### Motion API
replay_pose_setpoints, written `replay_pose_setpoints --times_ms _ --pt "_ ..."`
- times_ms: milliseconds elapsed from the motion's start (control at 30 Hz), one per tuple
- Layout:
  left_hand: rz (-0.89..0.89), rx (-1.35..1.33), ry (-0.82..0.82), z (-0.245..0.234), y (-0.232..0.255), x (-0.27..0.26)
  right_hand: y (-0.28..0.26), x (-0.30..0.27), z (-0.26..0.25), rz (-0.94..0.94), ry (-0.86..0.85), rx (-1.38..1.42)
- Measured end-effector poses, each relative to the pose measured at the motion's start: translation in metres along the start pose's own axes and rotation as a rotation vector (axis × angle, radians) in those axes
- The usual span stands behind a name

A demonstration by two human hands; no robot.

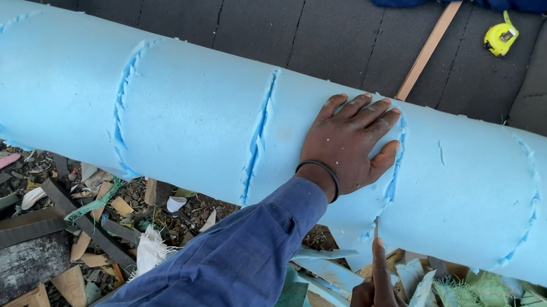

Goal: Cutting foam padding and applying adhesive to a chair frame during reupholstery.

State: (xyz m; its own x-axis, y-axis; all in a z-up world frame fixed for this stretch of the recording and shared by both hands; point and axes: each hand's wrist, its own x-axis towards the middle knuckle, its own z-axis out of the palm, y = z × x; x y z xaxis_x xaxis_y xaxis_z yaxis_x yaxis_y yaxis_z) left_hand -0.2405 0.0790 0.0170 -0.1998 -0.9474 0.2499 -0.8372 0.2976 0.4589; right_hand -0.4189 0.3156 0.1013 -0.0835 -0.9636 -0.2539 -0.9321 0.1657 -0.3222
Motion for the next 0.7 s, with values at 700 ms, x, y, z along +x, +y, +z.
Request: replay_pose_setpoints --times_ms 700 --pt "0.016 -0.015 -0.013 -0.005 -0.002 0.0 -0.002 -0.071 -0.008 0.101 -0.011 -0.056"
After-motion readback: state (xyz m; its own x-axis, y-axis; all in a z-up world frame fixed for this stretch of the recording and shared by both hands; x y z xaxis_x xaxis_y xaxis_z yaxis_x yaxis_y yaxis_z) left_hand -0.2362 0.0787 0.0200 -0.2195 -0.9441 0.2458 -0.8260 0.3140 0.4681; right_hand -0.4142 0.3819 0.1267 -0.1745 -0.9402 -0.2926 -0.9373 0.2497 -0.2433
